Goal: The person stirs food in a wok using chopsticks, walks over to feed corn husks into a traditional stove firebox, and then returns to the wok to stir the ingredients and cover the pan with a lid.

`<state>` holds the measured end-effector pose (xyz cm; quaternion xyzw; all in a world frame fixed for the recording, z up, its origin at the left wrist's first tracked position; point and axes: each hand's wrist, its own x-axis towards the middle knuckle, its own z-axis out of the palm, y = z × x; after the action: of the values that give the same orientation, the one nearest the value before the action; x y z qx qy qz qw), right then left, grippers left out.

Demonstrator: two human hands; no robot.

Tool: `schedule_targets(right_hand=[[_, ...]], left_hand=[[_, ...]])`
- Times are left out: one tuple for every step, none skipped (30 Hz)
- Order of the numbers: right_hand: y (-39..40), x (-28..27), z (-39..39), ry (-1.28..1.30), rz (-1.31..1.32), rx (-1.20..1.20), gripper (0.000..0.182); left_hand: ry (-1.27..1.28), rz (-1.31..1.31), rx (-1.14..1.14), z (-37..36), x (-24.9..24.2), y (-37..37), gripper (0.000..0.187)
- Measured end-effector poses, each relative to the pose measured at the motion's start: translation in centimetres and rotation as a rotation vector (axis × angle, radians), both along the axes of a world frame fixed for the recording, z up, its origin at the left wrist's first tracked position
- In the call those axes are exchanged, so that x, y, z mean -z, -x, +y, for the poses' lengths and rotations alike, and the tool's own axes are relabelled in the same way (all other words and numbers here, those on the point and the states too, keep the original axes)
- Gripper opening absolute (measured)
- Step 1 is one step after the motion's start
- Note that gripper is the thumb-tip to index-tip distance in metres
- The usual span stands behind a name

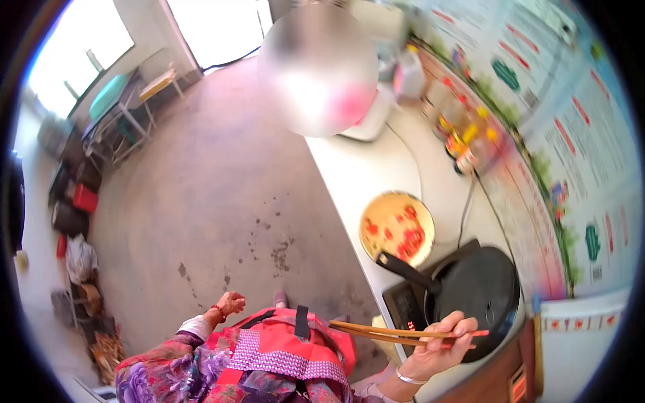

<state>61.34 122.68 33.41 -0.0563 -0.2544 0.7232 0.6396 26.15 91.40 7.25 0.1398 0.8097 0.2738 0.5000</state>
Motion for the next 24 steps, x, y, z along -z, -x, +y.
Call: schedule_targets(right_hand=[[2.5,-0.5,-0.9,0.038,-0.026,-0.005,0.023],[3.9,0.0,-1.0,0.088,-0.031,-0.068,0.024],[6.0,-0.2,-1.3,0.073,-0.060,-0.138,0.022],[8.1,-0.1,-1.6,0.066,-0.122,-0.151,0.021],[10.3,0.0,-2.3,0.067,-0.183,-0.157,0.020],[12.4,0.2,-2.7,0.060,-0.322,-0.078,0.018],[14.0,0.8,-2.8,0.004,-0.465,-0.046,0.017],[15.9,1.0,-3.1,-0.028,-0.483,-0.022,0.016],[17.4,1.1,-3.5,-0.046,-0.514,0.023,0.016],[18.4,2.0,-3.5,-0.045,-0.561,0.030,0.015],[18.7,2.8,-3.5,-0.038,-0.611,0.045,0.014],[18.7,3.7,-3.6,-0.101,-0.807,0.126,0.014],[18.8,4.4,-3.5,-0.162,-1.006,0.193,0.014],[18.7,4.8,-3.5,-0.290,-1.201,0.322,0.014],[18.8,5.3,-3.2,-0.431,-1.389,0.435,0.015],[19.1,5.9,-3.1,-0.443,-1.440,0.485,0.017],[19.2,6.5,-2.9,-0.465,-1.485,0.526,0.018],[19.1,8.1,-2.1,-0.540,-1.546,0.542,0.020],[19.2,9.0,-1.6,-0.527,-1.555,0.541,0.020],[19.2,9.9,-1.1,-0.532,-1.602,0.542,0.021],[19.2,11.0,-0.3,-0.543,-1.644,0.537,0.022],[18.8,12.5,0.5,-0.554,-1.683,0.558,0.023],[18.5,13.8,1.1,-0.542,-1.672,0.554,0.023],[18.3,14.8,1.9,-0.548,-1.701,0.569,0.024]], left_hand=[[-0.029,0.004,-0.033,-1.6,0.5,1.3,0.027],[-0.008,-0.015,-0.024,-2.7,1.6,2.2,0.026],[0.021,-0.045,-0.013,-3.8,2.3,2.8,0.026],[0.004,-0.042,-0.032,-4.7,2.4,3.5,0.026],[0.008,-0.057,-0.107,-6.1,1.9,4.3,0.025],[0.021,-0.072,-0.177,-7.4,1.6,5.1,0.024],[0.026,-0.078,-0.177,-8.5,1.8,5.9,0.024],[0.019,-0.087,-0.330,-9.7,2.0,6.4,0.023],[0.029,-0.102,-0.458,-10.9,2.0,6.9,0.023],[0.031,-0.164,-0.506,-11.8,1.9,8.0,0.020],[0.070,-0.192,-0.436,-13.0,1.6,8.6,0.020],[0.050,-0.192,-0.536,-14.0,1.7,9.3,0.021],[0.028,-0.190,-0.643,-14.6,2.2,9.9,0.021],[0.066,-0.207,-0.581,-16.0,2.8,10.3,0.021],[0.070,-0.213,-0.657,-16.7,3.4,10.8,0.022],[0.074,-0.214,-0.751,-17.2,3.8,11.1,0.024],[0.096,-0.219,-0.730,-17.8,4.2,11.2,0.024],[0.094,-0.203,-0.713,-17.8,4.1,11.1,0.027],[0.088,-0.185,-0.700,-17.5,3.7,11.3,0.030],[0.096,-0.180,-0.698,-17.1,3.3,11.4,0.030],[0.066,-0.162,-0.679,-16.0,2.5,11.0,0.029],[0.037,-0.139,-0.661,-15.5,1.7,10.8,0.029],[0.042,-0.123,-0.661,-15.2,1.4,10.9,0.029],[0.023,-0.121,-0.621,-14.3,1.2,10.8,0.030]])
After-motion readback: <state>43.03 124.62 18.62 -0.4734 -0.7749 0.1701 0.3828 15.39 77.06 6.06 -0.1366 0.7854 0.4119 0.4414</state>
